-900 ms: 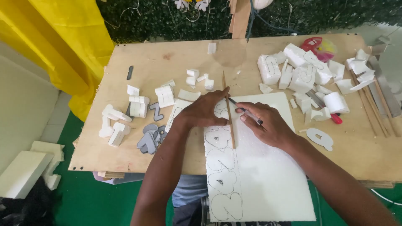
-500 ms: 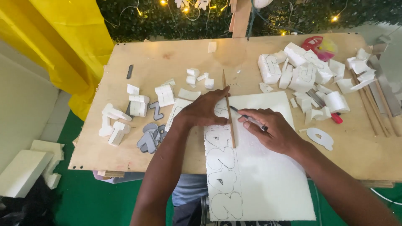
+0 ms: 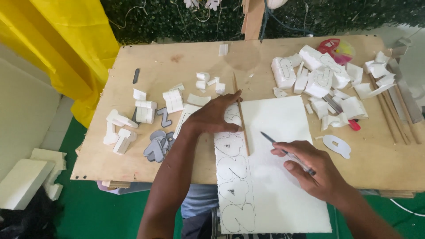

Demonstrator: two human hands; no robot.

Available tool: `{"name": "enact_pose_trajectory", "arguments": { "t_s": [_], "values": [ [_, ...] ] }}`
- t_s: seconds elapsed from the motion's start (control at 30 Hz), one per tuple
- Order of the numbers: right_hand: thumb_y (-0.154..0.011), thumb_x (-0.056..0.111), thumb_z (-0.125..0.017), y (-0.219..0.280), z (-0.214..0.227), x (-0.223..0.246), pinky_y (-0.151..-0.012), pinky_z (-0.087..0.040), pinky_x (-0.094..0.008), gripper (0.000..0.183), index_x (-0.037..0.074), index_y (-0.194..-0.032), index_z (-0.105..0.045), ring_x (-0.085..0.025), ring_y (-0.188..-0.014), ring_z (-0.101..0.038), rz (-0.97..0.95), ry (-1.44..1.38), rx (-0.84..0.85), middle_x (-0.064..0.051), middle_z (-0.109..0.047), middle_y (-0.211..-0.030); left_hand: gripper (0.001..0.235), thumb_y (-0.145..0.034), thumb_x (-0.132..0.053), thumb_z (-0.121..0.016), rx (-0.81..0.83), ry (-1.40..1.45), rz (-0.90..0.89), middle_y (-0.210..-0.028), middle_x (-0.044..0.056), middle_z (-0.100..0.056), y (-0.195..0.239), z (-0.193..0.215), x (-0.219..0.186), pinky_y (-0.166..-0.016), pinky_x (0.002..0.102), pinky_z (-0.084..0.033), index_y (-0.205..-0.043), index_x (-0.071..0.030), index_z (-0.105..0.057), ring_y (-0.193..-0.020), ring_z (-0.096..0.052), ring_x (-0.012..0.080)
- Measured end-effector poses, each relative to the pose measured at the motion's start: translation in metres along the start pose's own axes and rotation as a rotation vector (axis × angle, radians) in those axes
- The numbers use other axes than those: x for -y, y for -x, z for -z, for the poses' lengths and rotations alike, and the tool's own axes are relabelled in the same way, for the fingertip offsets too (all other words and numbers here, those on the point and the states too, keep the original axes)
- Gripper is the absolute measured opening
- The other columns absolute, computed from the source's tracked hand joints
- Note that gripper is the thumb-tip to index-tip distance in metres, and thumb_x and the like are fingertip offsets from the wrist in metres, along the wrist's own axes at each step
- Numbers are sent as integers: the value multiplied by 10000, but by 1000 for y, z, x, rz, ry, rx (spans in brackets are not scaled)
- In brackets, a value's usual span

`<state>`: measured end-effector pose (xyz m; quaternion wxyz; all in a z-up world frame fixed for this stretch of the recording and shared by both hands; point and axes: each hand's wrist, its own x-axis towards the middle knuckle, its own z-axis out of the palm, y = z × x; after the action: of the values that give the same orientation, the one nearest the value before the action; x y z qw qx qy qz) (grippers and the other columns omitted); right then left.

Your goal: Tracing the outlines of numbers and shapes onto a foam board using a pen.

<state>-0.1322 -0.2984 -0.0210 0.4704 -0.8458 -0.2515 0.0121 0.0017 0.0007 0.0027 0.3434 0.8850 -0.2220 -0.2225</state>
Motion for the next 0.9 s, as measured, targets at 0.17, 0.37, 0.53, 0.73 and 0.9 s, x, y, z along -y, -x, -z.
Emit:
{"name": "enact_pose_trajectory", "arguments": {
  "t_s": [0.17, 0.37, 0.53, 0.73, 0.9],
  "values": [
    [-943, 233, -604, 7, -1, -3, -1059, -507, -358, 488, 155, -1425, -608, -211, -1313, -640, -132, 46, 71, -57, -669, -1421, 976, -814, -387, -767, -154, 165, -106, -1553, 105, -494, 2, 6, 8, -1167, 410, -367, -1611, -125, -267, -1427, -474, 256],
    [-935, 322, -588, 8, -3, 0, -954, -548, -365, 510, 206, -1431, -609, -206, -1305, -638, -218, 36, 72, -37, -667, -1423, 432, -970, -187, -666, -556, 502, -358, -1173, 54, -694, -11, -4, 35, -1062, 354, -509, -1377, -67, -583, -1106, -644, 183],
    [-936, 360, -581, 10, -5, -5, -1025, -537, -385, 522, 196, -1431, -609, -223, -1312, -630, -200, 46, 68, -53, -660, -1421, 258, -1005, -110, -651, -677, 665, -437, -903, -28, -596, -14, -9, 37, -846, 296, -612, -1251, -34, -645, -919, -612, 122],
    [-935, 275, -608, 10, -7, -3, -969, -558, -341, 477, 187, -1404, -631, -186, -1258, -669, -183, 74, 36, -23, -696, -1380, 317, -950, 91, -552, -714, 829, -530, -932, 33, -637, -22, -15, 52, -841, 287, -563, -1222, -14, -675, -973, -664, 154],
    [-944, 264, -608, 10, -8, -1, -1031, -511, -338, 451, 160, -1381, -645, -192, -1264, -678, -135, 68, 17, -29, -710, -1379, 253, -977, 41, -604, -701, 886, -486, -913, 13, -622, -24, -20, 58, -794, 283, -586, -1210, -13, -687, -977, -698, 169]
  ]
}}
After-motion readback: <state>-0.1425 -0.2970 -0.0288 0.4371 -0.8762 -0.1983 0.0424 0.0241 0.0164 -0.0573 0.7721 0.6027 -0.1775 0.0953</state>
